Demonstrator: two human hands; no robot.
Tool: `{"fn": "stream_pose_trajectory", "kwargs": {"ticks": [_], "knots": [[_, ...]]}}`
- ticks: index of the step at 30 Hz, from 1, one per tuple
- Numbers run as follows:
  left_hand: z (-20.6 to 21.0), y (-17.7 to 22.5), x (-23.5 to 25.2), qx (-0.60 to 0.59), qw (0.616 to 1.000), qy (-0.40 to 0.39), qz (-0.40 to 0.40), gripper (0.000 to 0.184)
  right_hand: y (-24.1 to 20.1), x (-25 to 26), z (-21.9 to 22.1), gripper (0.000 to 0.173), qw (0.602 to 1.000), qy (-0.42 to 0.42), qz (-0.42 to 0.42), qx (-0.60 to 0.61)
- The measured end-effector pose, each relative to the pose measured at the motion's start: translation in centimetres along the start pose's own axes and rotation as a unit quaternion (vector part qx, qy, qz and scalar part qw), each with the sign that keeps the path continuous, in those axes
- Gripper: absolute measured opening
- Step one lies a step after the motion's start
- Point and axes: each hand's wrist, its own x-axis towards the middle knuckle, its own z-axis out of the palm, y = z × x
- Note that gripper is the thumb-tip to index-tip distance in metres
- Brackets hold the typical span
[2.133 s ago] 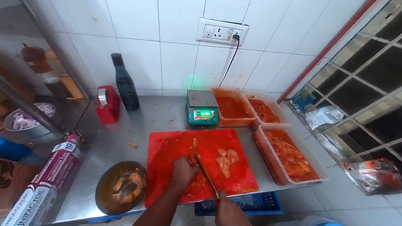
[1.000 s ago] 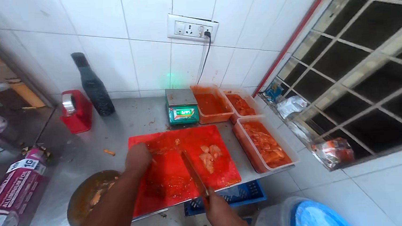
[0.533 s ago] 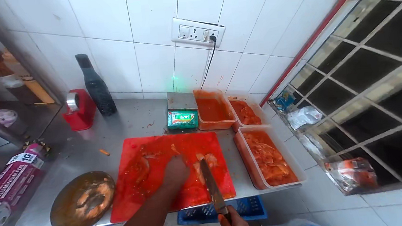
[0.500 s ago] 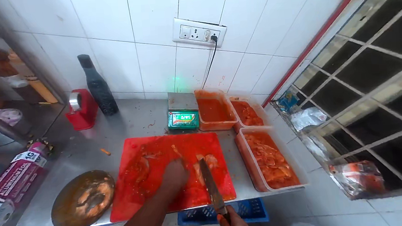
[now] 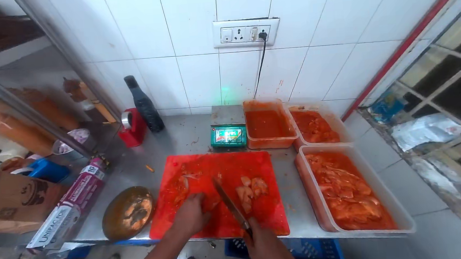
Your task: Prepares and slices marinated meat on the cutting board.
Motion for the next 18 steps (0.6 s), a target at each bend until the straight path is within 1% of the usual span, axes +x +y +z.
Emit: {"fn": "stream_pose_trajectory", "kwargs": {"ticks": [2, 4, 6, 8, 10, 11, 13, 15, 18], "knots": [[1.4, -0.7, 0.3, -0.023, 0.999, 0.037, 0.031, 0.048, -1.2, 0.4, 0.7, 0.041, 0.999, -0.009, 0.0, -0.043], [2.3, -0.9, 0.2, -0.046, 0.996, 0.063, 0.035, 0.042, -2.4, 0.4, 1.0, 0.039, 0.996, -0.015, 0.02, -0.086], [2.6, -0.8, -0.1, -0.064, 0.995, 0.067, 0.03, 0.038, -3.0, -0.2, 0.5, 0.039, 0.991, -0.021, 0.041, -0.122], [2.4, -0.9, -0.3, -0.073, 0.996, 0.055, 0.024, 0.036, -3.0, -0.6, 0.1, 0.038, 0.988, -0.018, 0.049, -0.143], [2.3, -0.9, -0.2, -0.069, 0.997, 0.035, 0.02, 0.037, -3.1, 1.1, 0.6, 0.038, 0.988, -0.013, 0.053, -0.147], [2.4, -0.9, -0.3, -0.064, 0.998, 0.019, 0.02, 0.037, -3.7, 2.2, 1.1, 0.041, 0.988, -0.013, 0.059, -0.142], [1.8, -0.8, 0.1, -0.057, 0.998, 0.003, 0.032, 0.036, -5.5, 4.2, 0.5, 0.043, 0.99, -0.007, 0.058, -0.131], [1.5, -1.6, -0.5, -0.063, 0.997, -0.006, 0.034, 0.035, -5.7, 4.4, 0.6, 0.042, 0.991, -0.007, 0.054, -0.123], [1.6, -3.5, -0.8, -0.11, 0.993, 0.037, 0.024, 0.033, -3.1, 2.4, 0.9, 0.045, 0.992, 0.006, 0.09, -0.087]]}}
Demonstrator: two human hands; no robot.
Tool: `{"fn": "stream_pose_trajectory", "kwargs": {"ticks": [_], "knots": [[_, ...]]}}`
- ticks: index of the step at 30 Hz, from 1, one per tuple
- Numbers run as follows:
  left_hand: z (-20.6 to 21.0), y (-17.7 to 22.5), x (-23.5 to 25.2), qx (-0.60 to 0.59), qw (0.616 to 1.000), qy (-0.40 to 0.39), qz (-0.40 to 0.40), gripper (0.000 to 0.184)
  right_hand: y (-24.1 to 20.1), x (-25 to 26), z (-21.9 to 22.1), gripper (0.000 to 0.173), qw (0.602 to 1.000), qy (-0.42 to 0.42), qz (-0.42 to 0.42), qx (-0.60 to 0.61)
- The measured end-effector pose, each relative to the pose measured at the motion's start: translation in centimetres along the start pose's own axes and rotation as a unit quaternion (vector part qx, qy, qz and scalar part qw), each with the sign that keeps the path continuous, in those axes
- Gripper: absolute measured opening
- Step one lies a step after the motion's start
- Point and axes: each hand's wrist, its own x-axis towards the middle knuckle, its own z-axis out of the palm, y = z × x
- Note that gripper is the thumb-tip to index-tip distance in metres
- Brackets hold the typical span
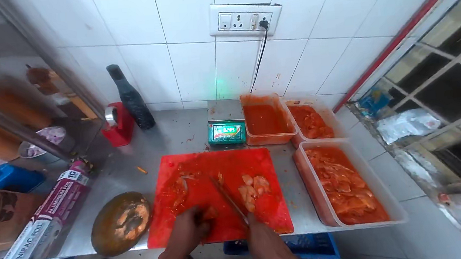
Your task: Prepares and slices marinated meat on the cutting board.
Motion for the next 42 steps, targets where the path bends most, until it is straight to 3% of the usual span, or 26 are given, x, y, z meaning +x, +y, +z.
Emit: {"fn": "stream_pose_trajectory", "kwargs": {"ticks": [4, 8, 14, 24, 28, 33, 38, 40, 42], "knots": [[-0.5, 2.0, 1.2, -0.041, 0.999, 0.015, 0.008, 0.035, 4.1, -1.1, -0.1, 0.042, 0.997, 0.041, 0.047, 0.051], [0.6, 5.1, 3.7, 0.007, 0.997, -0.03, 0.077, 0.038, 3.5, -2.1, -1.2, 0.04, 0.996, 0.052, 0.029, 0.066], [3.3, 3.5, 2.2, 0.001, 0.997, 0.038, 0.072, 0.034, 1.5, -2.7, 0.4, 0.041, 0.999, 0.018, -0.001, 0.048], [3.3, 3.6, 2.3, 0.015, 0.998, 0.022, 0.065, 0.029, 2.0, -2.4, -2.3, 0.041, 0.999, -0.013, 0.004, -0.035], [3.8, 3.7, 2.6, 0.013, 0.997, 0.031, 0.074, 0.028, 2.1, -1.2, -1.5, 0.04, 0.999, -0.004, 0.0, -0.036], [3.1, 3.9, 2.8, 0.012, 0.998, 0.012, 0.066, 0.029, 2.5, -3.8, -2.8, 0.039, 0.997, -0.028, 0.021, -0.063], [2.9, 4.1, 2.7, 0.037, 0.995, -0.02, 0.091, 0.03, -0.3, 1.3, -1.8, 0.043, 0.998, 0.009, 0.028, -0.061], [2.9, 3.9, 2.4, 0.04, 0.995, -0.019, 0.093, 0.029, -1.2, 1.9, -2.2, 0.039, 0.999, 0.012, 0.019, -0.038], [3.0, 3.4, 2.1, 0.037, 0.995, -0.011, 0.092, 0.03, 0.0, 1.3, -1.6, 0.047, 1.0, 0.02, 0.016, -0.011]]}}
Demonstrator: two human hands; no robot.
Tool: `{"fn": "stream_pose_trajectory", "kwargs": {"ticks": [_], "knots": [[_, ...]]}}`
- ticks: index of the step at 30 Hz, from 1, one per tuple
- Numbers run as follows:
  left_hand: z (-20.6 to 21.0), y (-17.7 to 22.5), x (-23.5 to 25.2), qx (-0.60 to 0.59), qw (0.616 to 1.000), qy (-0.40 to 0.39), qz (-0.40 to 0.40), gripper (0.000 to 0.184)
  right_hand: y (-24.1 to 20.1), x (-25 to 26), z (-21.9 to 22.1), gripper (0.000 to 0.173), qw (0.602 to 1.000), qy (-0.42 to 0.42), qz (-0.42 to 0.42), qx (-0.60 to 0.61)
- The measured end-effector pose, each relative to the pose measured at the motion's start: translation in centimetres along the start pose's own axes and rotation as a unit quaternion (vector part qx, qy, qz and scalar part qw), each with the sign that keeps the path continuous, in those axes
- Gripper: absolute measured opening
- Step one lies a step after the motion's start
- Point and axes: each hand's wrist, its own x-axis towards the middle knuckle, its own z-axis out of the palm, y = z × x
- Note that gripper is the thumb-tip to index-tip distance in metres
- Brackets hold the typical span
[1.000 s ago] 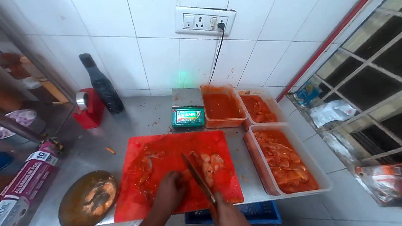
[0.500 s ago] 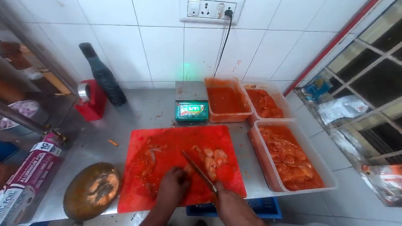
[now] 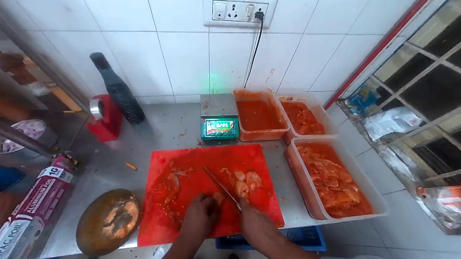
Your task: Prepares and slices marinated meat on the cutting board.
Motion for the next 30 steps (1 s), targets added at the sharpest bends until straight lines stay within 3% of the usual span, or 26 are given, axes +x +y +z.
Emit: {"fn": "stream_pose_trajectory", "kwargs": {"ticks": [6, 12, 17, 24, 28, 30], "knots": [[2.5, -1.9, -1.8, -0.051, 0.992, 0.115, 0.029, 0.032, 3.7, -3.2, 1.4, 0.042, 1.0, -0.001, -0.011, 0.014], [1.9, -1.4, -1.0, -0.034, 0.996, 0.081, 0.018, 0.027, 1.5, -3.0, 1.3, 0.035, 0.999, -0.027, -0.024, -0.031], [1.1, -0.6, -0.9, -0.034, 0.998, 0.06, -0.005, 0.027, 2.8, -5.7, -0.6, 0.042, 0.997, -0.063, -0.012, -0.049], [1.1, -0.9, -0.8, -0.029, 0.999, 0.035, 0.013, 0.028, -1.2, -0.3, 1.2, 0.042, 0.998, -0.031, -0.009, -0.048], [0.2, -0.9, 0.4, -0.033, 0.994, 0.102, 0.006, 0.027, 2.4, -1.7, 1.0, 0.045, 0.999, -0.002, 0.029, 0.014], [0.3, -0.8, 1.0, -0.023, 0.995, 0.084, 0.04, 0.028, 4.5, -2.0, 0.8, 0.042, 0.999, 0.007, 0.035, 0.026]]}}
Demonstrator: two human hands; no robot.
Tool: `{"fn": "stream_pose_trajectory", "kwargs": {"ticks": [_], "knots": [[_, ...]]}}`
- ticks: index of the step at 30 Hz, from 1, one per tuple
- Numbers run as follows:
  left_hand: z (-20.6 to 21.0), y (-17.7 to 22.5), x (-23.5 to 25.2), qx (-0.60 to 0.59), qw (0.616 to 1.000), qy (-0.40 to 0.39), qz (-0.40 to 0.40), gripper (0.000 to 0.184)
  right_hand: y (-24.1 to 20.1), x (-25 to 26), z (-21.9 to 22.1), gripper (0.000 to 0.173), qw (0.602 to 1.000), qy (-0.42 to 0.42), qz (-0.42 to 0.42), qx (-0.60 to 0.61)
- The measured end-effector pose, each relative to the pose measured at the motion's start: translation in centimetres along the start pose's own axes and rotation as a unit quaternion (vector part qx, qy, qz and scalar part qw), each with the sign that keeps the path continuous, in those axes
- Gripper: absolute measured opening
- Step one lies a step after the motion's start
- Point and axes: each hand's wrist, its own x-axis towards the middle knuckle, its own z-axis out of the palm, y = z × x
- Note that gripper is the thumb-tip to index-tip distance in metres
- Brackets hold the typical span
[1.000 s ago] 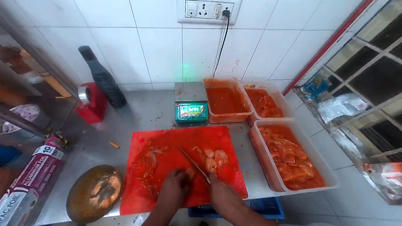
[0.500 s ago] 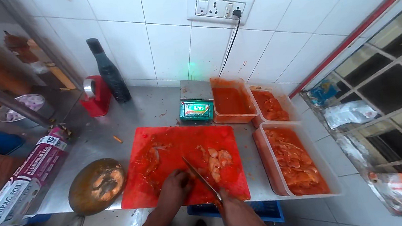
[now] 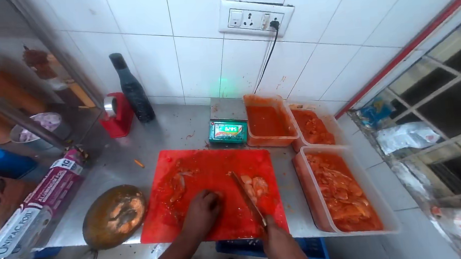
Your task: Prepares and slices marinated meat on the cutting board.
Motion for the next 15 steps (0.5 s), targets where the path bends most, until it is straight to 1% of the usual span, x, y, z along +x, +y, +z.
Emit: {"fn": "stream_pose_trajectory", "kwargs": {"ticks": [2, 3, 4, 7, 8, 10, 12, 15], "knots": [[0.4, -0.2, 0.1, 0.011, 0.998, -0.046, 0.037, 0.031, 0.3, -0.6, -0.5, 0.041, 1.0, -0.006, -0.015, -0.001], [0.6, -0.5, -0.2, 0.008, 0.998, -0.042, 0.048, 0.032, -0.1, -0.9, -0.7, 0.041, 1.0, -0.01, -0.026, -0.002], [0.9, -0.8, -0.7, -0.001, 0.998, -0.019, 0.052, 0.031, -0.7, -1.3, -0.8, 0.041, 0.999, -0.016, -0.038, -0.004], [2.1, -2.0, -1.9, -0.014, 0.994, 0.089, 0.068, 0.025, -2.5, -1.8, 0.0, 0.039, 0.998, -0.03, -0.06, -0.006], [2.3, -2.2, -2.0, -0.01, 0.992, 0.101, 0.07, 0.023, -2.9, -1.5, 0.6, 0.039, 0.998, -0.032, -0.059, -0.009], [2.0, -2.0, -1.9, 0.002, 0.995, 0.082, 0.056, 0.023, -3.6, -0.8, 1.3, 0.038, 0.998, -0.034, -0.047, -0.021], [1.5, -1.6, -1.5, 0.007, 0.999, 0.046, 0.027, 0.024, -4.0, -0.9, 0.9, 0.038, 0.998, -0.043, -0.031, -0.035], [0.4, -0.8, -1.0, 0.008, 1.0, -0.003, -0.011, 0.026, -3.3, -3.1, -0.2, 0.042, 0.997, -0.071, -0.018, -0.02]]}}
